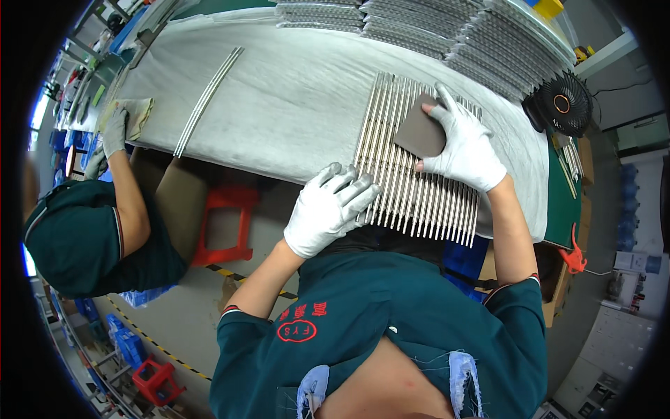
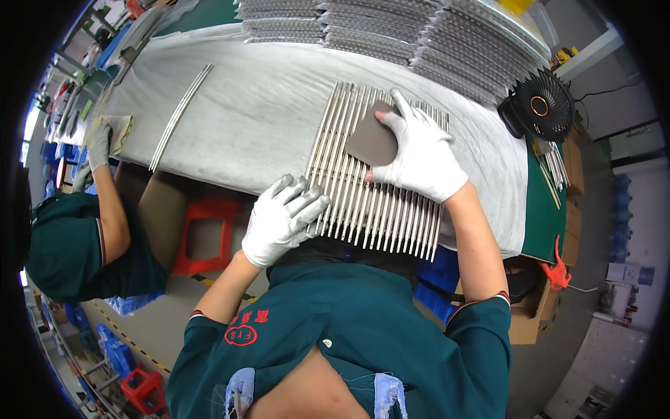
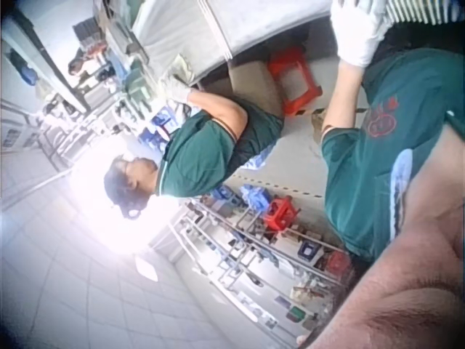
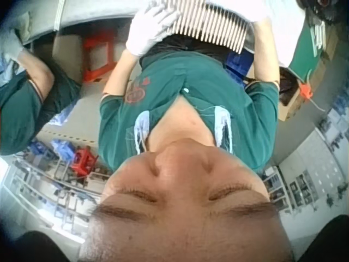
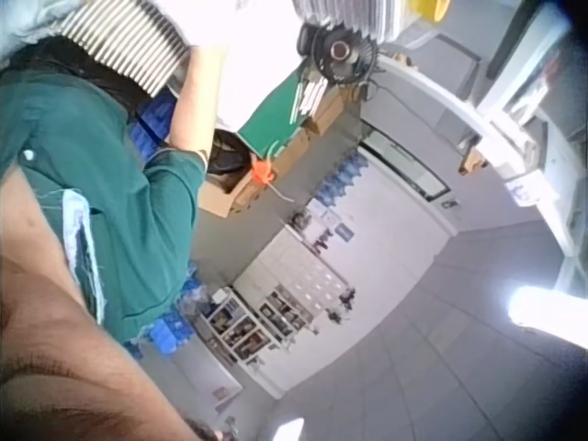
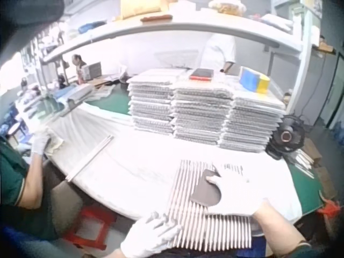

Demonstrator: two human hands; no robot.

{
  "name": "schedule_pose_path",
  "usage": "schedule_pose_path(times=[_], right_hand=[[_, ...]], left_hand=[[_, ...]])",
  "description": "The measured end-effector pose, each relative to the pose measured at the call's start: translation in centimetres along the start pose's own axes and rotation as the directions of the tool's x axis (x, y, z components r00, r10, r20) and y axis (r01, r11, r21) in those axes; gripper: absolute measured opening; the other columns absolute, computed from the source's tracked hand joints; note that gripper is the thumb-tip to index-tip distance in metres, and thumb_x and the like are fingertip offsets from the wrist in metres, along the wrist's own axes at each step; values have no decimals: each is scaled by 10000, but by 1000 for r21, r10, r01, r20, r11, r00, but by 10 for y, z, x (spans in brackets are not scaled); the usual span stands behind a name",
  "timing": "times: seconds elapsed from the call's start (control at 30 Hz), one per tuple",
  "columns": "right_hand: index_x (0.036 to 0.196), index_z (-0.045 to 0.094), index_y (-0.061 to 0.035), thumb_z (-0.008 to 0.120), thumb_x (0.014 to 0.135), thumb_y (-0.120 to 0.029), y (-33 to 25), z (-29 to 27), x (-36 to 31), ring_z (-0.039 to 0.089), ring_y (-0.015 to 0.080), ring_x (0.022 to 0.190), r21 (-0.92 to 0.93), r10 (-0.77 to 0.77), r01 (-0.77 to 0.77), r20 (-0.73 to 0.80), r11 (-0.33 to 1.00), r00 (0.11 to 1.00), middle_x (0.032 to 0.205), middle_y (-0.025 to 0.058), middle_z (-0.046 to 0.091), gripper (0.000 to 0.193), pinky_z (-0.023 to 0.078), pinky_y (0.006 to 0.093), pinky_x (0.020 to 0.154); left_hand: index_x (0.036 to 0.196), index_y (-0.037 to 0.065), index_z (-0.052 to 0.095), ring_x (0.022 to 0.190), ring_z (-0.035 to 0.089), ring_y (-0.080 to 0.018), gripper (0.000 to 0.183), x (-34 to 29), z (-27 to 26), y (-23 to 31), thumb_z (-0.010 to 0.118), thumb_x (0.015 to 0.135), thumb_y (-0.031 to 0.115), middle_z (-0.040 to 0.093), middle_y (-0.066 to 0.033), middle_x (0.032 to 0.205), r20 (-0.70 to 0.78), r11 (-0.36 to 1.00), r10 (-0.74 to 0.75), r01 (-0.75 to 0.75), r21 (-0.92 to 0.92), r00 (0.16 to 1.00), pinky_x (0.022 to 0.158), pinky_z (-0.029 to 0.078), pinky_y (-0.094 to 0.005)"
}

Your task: The person uses a rectangular sanding block to polish a set of long, thin metal rods arranged in parallel on a white cloth-covered table. The person repeatedly rubs the sanding block along the length of the rods, moving from one end to the other, and occasionally repositioning the rods to ensure even coverage.

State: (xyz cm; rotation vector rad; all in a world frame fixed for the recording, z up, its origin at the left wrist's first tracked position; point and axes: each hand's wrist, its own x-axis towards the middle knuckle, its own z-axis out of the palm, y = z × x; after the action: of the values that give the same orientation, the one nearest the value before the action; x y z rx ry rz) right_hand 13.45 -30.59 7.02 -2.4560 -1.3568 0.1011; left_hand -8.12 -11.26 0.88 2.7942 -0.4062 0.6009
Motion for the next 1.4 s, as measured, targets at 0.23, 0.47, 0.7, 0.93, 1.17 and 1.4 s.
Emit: schedule_pose_path(times=[0.23, 0.47, 0.7, 0.93, 1.17, 1.4], right_hand=[[1459, 537, -219, 807, 646, -543, 8, 4, -9, 355, 555, 1368, -43, 96, -91, 131, 995, 987, 1569, 266, 318, 916, 275, 597, 1162], [1364, 633, -254, 756, 738, -432, -37, -2, 31, 428, 444, 1357, -67, -200, 208, 103, 976, 974, 1460, 301, 417, 662, 233, 598, 1174], [1334, 650, -275, 787, 721, -338, -14, 6, 28, 410, 410, 1374, 38, -269, 266, 131, 963, 954, 1432, 288, 445, 631, 179, 620, 1176], [1315, 664, -270, 780, 752, -400, -43, 16, 43, 392, 414, 1392, -14, -301, 304, 122, 952, 946, 1421, 307, 456, 589, 179, 641, 1171], [1314, 666, -266, 791, 731, -353, -32, 16, 41, 381, 409, 1403, 13, -289, 290, 98, 957, 952, 1422, 262, 475, 602, 170, 648, 1177], [1273, 693, -277, 841, 658, -328, -7, 1, 12, 374, 412, 1409, 19, -148, 147, 116, 989, 982, 1444, 298, 436, 634, 216, 603, 1179]], left_hand=[[1234, 120, 627, 1010, 658, -293, 620, -6, 1, -7, 792, 725, 434, 674, -86, 1122, -74, 990, 75, -83, -111, 994, 945, 522, -464], [1223, 140, 638, 943, 693, -252, 664, -10, 13, -18, 848, 684, 466, 691, -66, 1150, -206, 965, 111, -155, -212, 972, 851, 577, -383], [1209, 135, 656, 936, 704, -243, 670, -7, 19, -17, 868, 662, 459, 691, -74, 1163, -297, 951, 106, -184, -249, 949, 826, 587, -375], [1210, 131, 657, 938, 704, -252, 665, -9, 21, -22, 865, 667, 454, 684, -84, 1179, -266, 934, 118, -197, -297, 957, 830, 586, -381], [1096, 134, 719, 930, 721, -257, 533, -6, 23, -17, 798, 737, 520, 720, -52, 1133, -280, 942, 80, -165, -293, 957, 819, 592, -357], [1126, 132, 709, 929, 712, -249, 552, -7, 22, -14, 793, 740, 518, 709, -57, 1158, -292, 948, 58, -144, -283, 955, 817, 586, -352]])
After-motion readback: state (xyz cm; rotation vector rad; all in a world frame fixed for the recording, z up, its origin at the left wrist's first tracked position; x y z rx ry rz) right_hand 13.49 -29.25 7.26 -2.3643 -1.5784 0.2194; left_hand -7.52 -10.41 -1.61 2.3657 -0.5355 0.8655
